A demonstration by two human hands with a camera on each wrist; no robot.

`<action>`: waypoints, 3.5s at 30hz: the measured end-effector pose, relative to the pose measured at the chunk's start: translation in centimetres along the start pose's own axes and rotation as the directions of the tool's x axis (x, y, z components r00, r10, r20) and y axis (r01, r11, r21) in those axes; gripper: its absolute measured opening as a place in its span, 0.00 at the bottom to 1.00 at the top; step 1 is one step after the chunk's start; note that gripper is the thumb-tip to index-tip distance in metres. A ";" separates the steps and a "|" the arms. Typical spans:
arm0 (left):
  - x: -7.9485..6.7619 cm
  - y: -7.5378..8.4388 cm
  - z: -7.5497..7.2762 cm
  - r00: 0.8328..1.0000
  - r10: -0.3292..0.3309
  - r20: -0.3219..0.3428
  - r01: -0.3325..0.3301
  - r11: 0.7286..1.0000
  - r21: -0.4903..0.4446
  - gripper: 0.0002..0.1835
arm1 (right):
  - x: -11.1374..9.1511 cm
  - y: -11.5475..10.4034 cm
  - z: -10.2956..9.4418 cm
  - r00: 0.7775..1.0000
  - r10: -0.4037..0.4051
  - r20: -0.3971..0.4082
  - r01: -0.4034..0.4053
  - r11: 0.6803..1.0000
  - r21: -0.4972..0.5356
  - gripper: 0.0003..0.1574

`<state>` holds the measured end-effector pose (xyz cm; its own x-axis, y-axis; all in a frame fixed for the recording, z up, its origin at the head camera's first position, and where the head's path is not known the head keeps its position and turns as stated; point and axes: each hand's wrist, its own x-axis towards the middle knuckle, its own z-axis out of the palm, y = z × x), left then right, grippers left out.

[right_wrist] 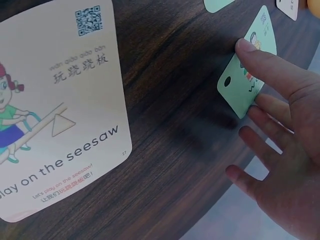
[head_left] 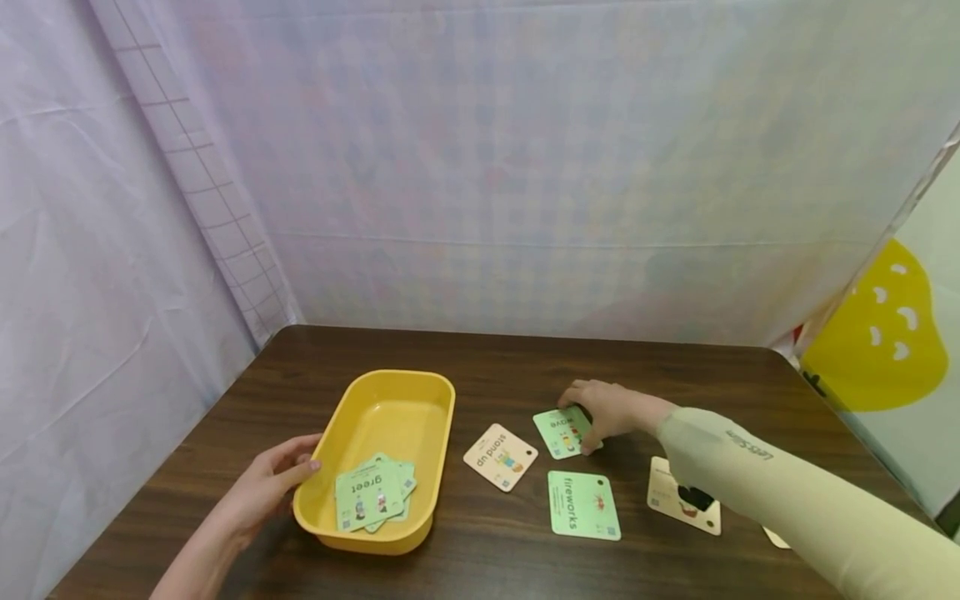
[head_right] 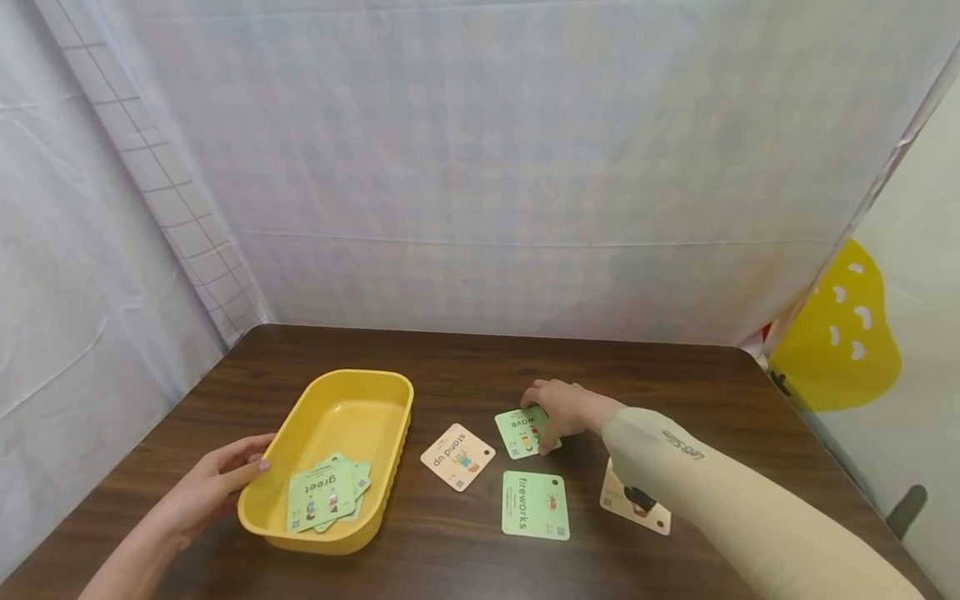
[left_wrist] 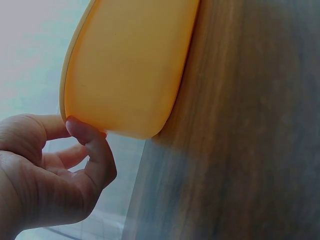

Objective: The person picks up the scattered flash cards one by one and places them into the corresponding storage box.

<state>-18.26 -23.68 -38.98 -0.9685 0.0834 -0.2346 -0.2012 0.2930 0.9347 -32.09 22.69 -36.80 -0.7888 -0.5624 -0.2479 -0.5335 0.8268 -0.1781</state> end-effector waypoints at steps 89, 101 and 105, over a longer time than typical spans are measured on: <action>0.2 -0.3 -0.2 1.000 0.007 0.006 -0.007 1.000 -0.001 0.31 | 1.1 1.0 -1.5 0.998 -0.041 -0.048 0.038 0.997 -0.067 0.25; 0.3 -0.3 -0.2 1.000 0.006 0.005 -0.006 1.000 -0.010 0.31 | 0.6 0.9 -3.8 0.998 -0.063 -0.028 0.061 0.997 -0.048 0.09; 0.4 -0.3 -0.3 1.000 0.015 0.007 -0.015 1.000 -0.005 0.31 | 0.2 0.3 -4.6 0.997 -0.070 -0.015 0.070 0.997 -0.041 0.08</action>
<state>-18.62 -24.01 -39.30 -0.9705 0.0943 -0.2221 -0.1871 0.2868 0.9395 -33.78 22.89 -32.51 -0.7539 -0.6189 -0.2203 -0.5991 0.7853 -0.1562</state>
